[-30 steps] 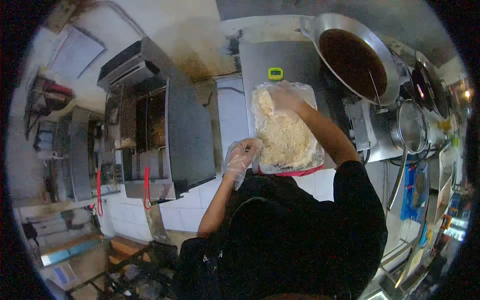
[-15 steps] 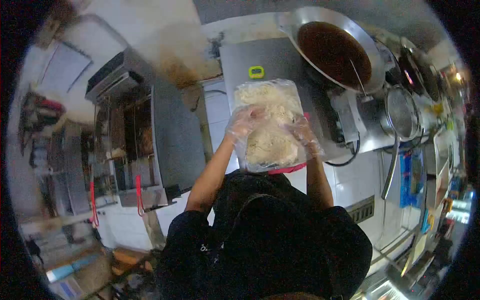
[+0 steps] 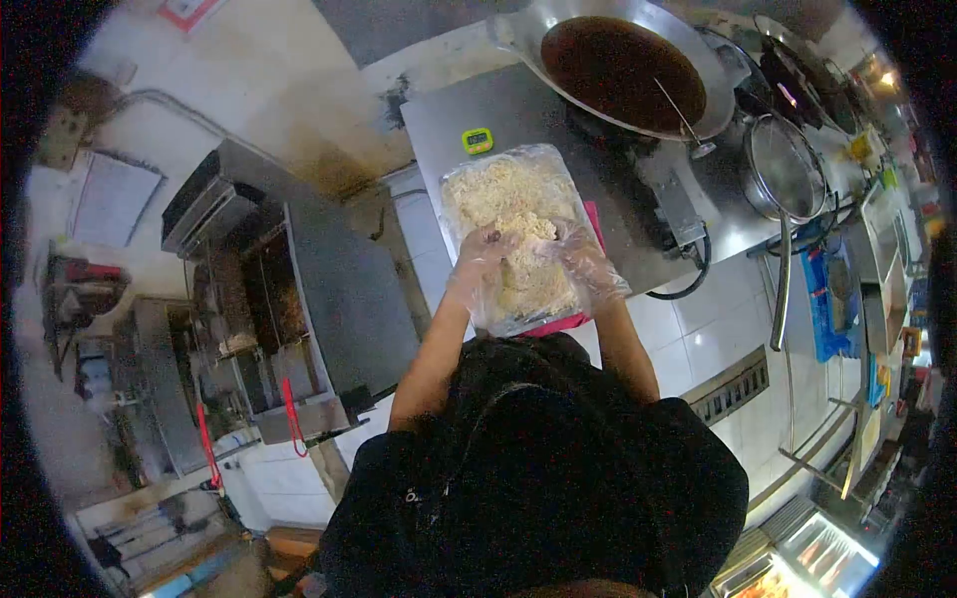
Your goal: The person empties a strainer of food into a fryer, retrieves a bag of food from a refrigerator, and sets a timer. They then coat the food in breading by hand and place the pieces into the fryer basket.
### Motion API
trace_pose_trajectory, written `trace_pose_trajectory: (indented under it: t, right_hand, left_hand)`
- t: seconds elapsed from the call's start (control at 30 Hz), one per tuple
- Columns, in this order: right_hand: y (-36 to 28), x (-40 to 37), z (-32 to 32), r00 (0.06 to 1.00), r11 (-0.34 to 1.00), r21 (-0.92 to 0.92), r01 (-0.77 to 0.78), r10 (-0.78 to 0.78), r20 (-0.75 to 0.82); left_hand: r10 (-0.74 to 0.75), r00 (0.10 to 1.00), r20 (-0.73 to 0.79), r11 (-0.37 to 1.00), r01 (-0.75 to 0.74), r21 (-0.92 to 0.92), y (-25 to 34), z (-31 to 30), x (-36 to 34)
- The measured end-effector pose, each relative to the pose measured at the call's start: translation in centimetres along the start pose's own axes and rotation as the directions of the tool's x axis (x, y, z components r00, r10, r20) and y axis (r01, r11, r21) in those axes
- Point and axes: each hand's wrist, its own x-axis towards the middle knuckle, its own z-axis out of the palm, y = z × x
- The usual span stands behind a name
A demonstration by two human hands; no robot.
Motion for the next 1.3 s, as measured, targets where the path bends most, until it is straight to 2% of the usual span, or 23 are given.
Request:
trace_pose_trajectory:
  t: [0.03,0.07,0.13,0.2,0.23,0.3,0.33,0.4,0.43,0.5,0.57,0.6,0.67,0.73,0.77,0.83,0.9,1.07,1.13,1.17,1.23,1.27,1.3]
  right_hand:
    - [1.1,0.5,-0.6,1.000,1.000,-0.008,0.004,-0.004,0.003]
    - [1.9,1.3,-1.6,0.998,0.999,0.004,-0.035,0.035,0.044]
    - [0.0,1.4,-0.2,0.999,0.946,-0.323,-0.024,0.035,0.029]
    - [-7.3,-0.6,5.1,0.995,0.519,-0.854,0.030,-0.099,-0.026]
    - [-7.1,-0.8,5.0,0.980,0.452,-0.884,0.120,-0.194,0.034]
    - [-6.5,-1.2,5.2,0.914,0.295,-0.911,0.289,-0.369,0.171]
    - [-7.0,-1.5,5.8,0.883,0.402,-0.849,0.342,-0.447,0.144]
    - [-7.9,-2.6,7.1,0.819,0.580,-0.682,0.444,-0.573,0.046]
    - [-7.0,-2.6,6.8,0.809,0.498,-0.740,0.453,-0.577,0.107]
    - [-5.2,-2.8,6.2,0.782,0.317,-0.815,0.485,-0.575,0.241]
    - [-6.2,-3.2,6.6,0.720,0.123,-0.822,0.556,-0.566,0.402]
    - [-6.8,-3.4,6.8,0.677,0.024,-0.801,0.598,-0.549,0.490]
    - [-5.9,-3.6,6.0,0.759,0.301,-0.790,0.534,-0.582,0.292]
    - [-5.1,-3.2,5.8,0.889,0.585,-0.734,0.346,-0.455,0.056]
    - [-4.8,-2.4,5.6,0.946,0.706,-0.685,0.181,-0.315,-0.075]
    - [-2.2,-2.2,4.0,0.965,0.755,-0.652,0.076,-0.221,-0.144]
    - [4.1,-1.6,0.1,0.940,0.657,-0.721,0.222,-0.341,-0.021]
    - [8.8,-0.4,-2.4,0.948,0.932,-0.249,0.263,-0.297,-0.111]
    - [6.3,-1.3,-0.4,0.968,0.964,-0.172,0.201,-0.222,-0.116]
    - [0.4,-3.1,3.7,0.979,0.968,-0.204,0.144,-0.169,-0.110]
    - [-1.2,-4.6,4.3,0.971,0.726,-0.671,0.151,-0.237,-0.038]
    - [1.6,-4.0,1.2,0.943,0.303,-0.932,0.197,-0.320,0.095]
    - [1.7,-3.2,1.2,0.900,-0.196,-0.956,0.218,-0.338,0.275]
  left_hand:
    - [0.083,0.996,0.035,0.996,-0.084,0.028,0.2,0.1,0.1]
    - [0.138,0.990,-0.002,0.959,-0.133,0.250,0.4,0.1,0.1]
    - [0.249,0.968,-0.044,0.743,-0.162,0.650,1.5,0.4,-0.5]
    - [0.299,0.953,-0.051,0.712,-0.187,0.677,1.0,0.2,-0.2]
    - [0.327,0.943,-0.055,0.695,-0.201,0.691,1.1,0.4,0.0]
    - [0.278,0.951,-0.133,0.817,-0.161,0.553,2.0,1.0,-0.8]
    - [0.248,0.955,-0.164,0.868,-0.144,0.476,2.8,1.5,-1.3]
    - [0.000,0.999,-0.047,0.988,-0.007,-0.152,4.6,2.2,-3.1]
    - [-0.090,0.994,0.068,0.888,0.110,-0.445,4.8,2.3,-3.8]
    - [0.234,0.969,0.077,0.969,-0.239,0.057,2.2,0.8,-4.1]
    - [0.382,0.923,0.041,0.890,-0.379,0.252,-1.0,-0.7,-3.7]
    - [0.377,0.924,-0.064,0.912,-0.359,0.197,-2.7,-0.8,-3.3]
    - [0.207,0.960,-0.191,0.977,-0.211,-0.006,-3.4,-1.5,-2.5]
    - [-0.139,0.976,-0.165,0.952,0.085,-0.295,-3.0,-2.8,-1.9]
    - [-0.161,0.979,-0.122,0.934,0.111,-0.339,-3.1,-3.2,-2.0]
    - [-0.182,0.983,-0.037,0.919,0.156,-0.363,-2.9,-3.1,-2.2]
    - [-0.170,0.985,0.022,0.949,0.169,-0.266,-0.6,-1.8,-3.0]
    - [0.033,0.999,-0.029,0.941,-0.041,-0.337,4.6,1.2,-7.7]
    - [-0.049,0.992,-0.120,0.883,-0.013,-0.470,2.4,-0.1,-7.0]
    - [-0.055,0.995,-0.080,0.871,0.009,-0.491,2.3,-0.1,-6.9]
    - [-0.051,0.999,-0.009,0.842,0.038,-0.538,2.2,-0.2,-6.5]
    - [0.048,0.998,0.036,0.915,-0.030,-0.402,1.8,-0.5,-6.0]
    - [0.149,0.986,0.074,0.958,-0.125,-0.259,0.6,-1.1,-4.9]
